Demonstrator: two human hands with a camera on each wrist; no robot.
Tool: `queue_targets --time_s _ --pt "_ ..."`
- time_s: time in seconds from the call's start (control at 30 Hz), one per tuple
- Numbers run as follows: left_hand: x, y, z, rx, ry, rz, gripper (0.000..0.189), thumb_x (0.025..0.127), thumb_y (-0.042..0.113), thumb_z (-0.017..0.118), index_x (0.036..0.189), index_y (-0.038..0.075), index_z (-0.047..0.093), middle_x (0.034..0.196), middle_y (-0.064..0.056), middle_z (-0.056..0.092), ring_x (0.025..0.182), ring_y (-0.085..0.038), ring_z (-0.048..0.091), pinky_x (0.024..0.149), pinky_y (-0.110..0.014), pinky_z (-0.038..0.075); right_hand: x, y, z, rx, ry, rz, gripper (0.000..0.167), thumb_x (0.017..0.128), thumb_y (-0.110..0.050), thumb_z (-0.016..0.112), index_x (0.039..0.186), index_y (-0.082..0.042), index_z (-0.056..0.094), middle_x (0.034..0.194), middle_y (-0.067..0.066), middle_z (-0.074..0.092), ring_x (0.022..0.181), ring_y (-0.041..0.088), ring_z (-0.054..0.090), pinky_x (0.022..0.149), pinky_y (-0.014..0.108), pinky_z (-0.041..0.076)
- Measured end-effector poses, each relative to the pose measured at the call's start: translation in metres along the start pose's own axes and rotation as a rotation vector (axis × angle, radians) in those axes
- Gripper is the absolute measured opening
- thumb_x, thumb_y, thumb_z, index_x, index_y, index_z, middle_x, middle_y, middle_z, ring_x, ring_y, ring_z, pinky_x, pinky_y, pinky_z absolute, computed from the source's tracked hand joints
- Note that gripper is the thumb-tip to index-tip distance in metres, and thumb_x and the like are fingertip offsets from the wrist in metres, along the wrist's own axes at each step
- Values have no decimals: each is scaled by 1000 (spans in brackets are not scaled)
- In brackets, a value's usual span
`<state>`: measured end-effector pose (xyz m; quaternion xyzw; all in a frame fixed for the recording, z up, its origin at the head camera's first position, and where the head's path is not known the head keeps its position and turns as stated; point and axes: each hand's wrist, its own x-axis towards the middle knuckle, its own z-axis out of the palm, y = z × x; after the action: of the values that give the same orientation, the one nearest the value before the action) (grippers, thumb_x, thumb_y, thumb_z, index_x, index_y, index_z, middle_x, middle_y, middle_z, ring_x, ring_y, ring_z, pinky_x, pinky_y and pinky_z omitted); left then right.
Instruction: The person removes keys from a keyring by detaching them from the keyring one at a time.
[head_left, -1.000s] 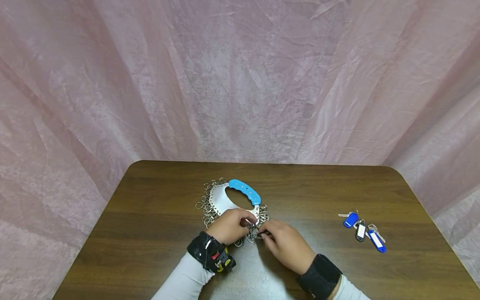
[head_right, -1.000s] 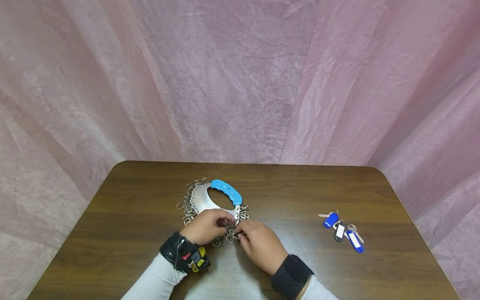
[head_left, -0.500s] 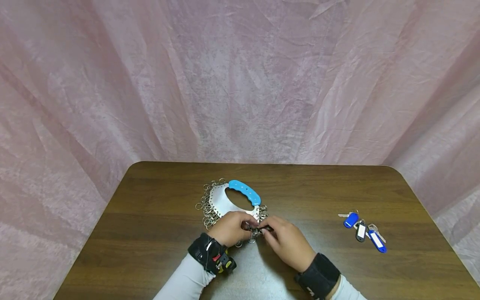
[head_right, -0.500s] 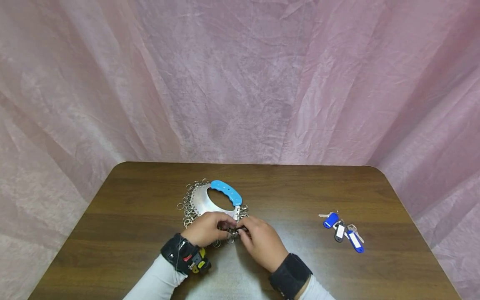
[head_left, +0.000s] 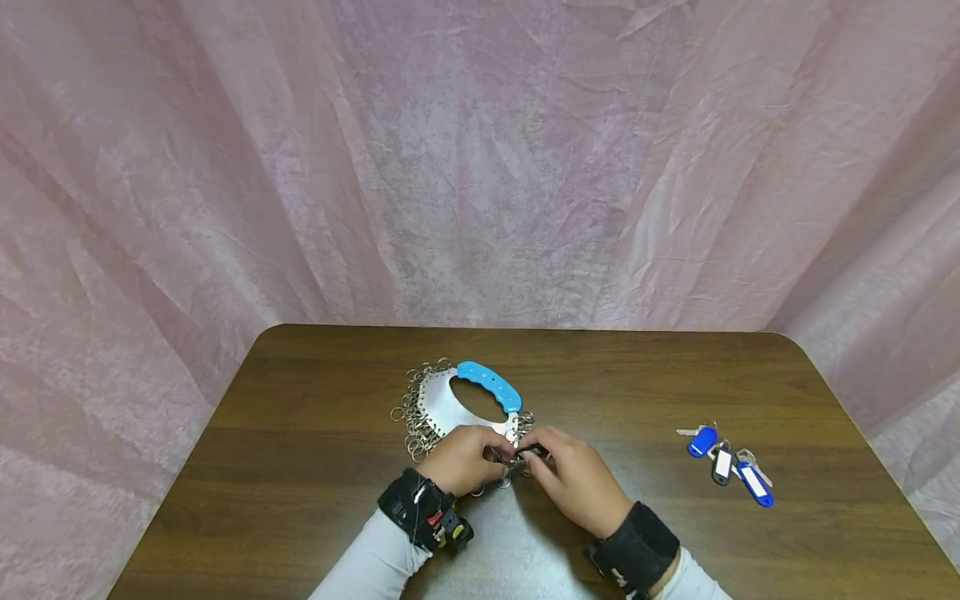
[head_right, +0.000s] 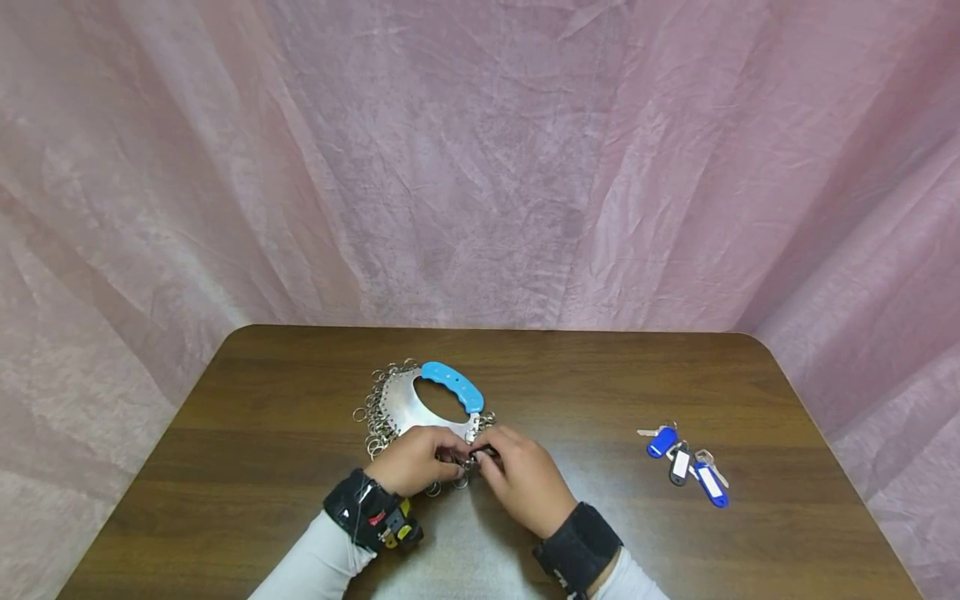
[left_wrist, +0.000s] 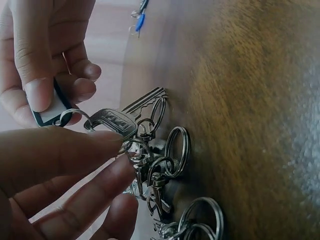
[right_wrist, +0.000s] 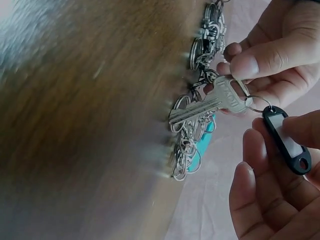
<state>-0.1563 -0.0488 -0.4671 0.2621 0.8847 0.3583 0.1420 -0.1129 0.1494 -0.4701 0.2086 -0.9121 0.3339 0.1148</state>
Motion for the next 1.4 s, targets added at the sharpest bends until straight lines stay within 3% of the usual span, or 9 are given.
queue_targets --time_s 0.27,0.57,0.97,1.4 --pt "0 -2 1 -8 40 29 10 89 11 72 95 12 79 93 1 75 82 -6 62 74 -21 49 0 0 1 30 12 30 15 90 -10 72 100 -20 69 101 -9 69 96 5 65 85 31 56" --pt "0 -3 -2 -55 55 22 10 93 16 68 94 15 78 89 5 74 81 -2 58 74 -22 48 1 4 0 104 12 57 16 90 -7 72 100 -20 70 96 -10 65 79 -2 56 72 26 54" --pt "1 -1 -2 -79 55 24 13 95 15 67 101 13 78 99 1 77 92 -8 65 82 -25 51 1 5 0 239 -15 5 16 93 -5 70 106 -15 70 104 -6 68 100 9 67 84 29 59" --pt "2 -4 0 -160 40 -10 10 92 11 66 93 14 76 90 4 75 84 -5 61 76 -21 49 -1 6 2 333 -37 60 16 94 -5 68 106 -16 70 105 -6 68 99 8 66 84 25 58"
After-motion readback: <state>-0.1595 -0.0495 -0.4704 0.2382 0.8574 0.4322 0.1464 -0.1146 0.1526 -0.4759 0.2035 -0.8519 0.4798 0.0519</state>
